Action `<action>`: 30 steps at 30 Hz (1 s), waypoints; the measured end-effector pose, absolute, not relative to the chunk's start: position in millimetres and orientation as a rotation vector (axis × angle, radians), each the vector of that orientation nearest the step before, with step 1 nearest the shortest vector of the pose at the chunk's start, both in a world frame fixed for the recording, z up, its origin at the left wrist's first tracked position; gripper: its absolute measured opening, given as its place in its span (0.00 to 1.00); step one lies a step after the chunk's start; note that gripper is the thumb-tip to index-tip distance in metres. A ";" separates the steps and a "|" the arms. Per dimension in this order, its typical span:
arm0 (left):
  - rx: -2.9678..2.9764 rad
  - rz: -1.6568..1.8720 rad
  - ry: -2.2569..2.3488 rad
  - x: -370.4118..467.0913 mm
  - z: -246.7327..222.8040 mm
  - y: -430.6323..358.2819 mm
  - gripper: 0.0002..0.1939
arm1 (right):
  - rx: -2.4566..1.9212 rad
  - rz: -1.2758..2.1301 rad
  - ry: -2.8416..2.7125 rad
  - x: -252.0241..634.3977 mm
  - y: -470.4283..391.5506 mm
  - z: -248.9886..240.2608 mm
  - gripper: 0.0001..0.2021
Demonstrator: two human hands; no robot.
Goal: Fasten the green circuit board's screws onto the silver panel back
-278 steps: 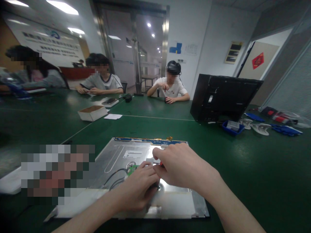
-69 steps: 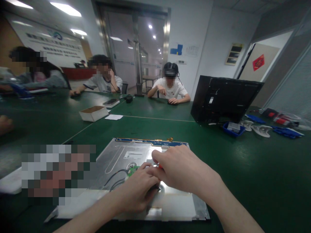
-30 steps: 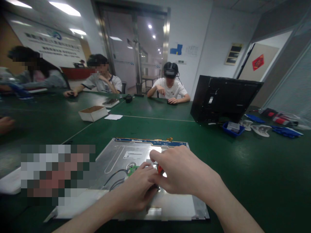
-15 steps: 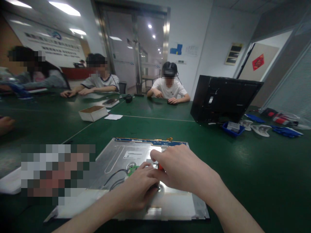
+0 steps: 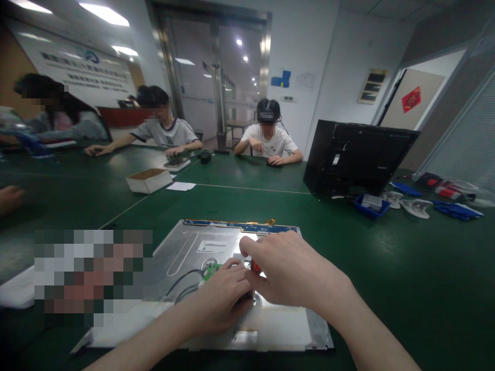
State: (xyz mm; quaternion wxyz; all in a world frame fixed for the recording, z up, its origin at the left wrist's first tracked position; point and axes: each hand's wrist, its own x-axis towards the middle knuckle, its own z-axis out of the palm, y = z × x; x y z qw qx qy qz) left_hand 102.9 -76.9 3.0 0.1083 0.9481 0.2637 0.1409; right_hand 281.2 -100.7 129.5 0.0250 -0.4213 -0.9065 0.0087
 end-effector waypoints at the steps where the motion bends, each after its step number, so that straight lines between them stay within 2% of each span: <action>1: 2.793 0.417 0.772 102.9 3.1 -77.1 0.04 | -1.276 0.039 -2.805 281.1 -101.4 130.1 0.08; 5: 2.794 0.421 0.782 103.0 4.9 -77.9 0.07 | -1.229 0.087 -2.808 280.5 -102.0 131.7 0.07; 10: 2.776 0.404 0.785 102.2 6.4 -78.3 0.03 | -1.313 0.044 -2.817 280.6 -100.6 131.5 0.07; 17: 2.756 0.401 0.782 102.1 7.8 -78.4 0.07 | -1.227 0.122 -2.810 281.3 -103.4 133.3 0.07; 23: 2.770 0.377 0.781 102.2 6.9 -78.3 0.03 | -1.284 0.063 -2.809 281.7 -102.4 131.7 0.08; 30: 2.764 0.398 0.796 102.2 6.3 -78.3 0.08 | -1.247 0.095 -2.818 282.1 -103.3 131.8 0.08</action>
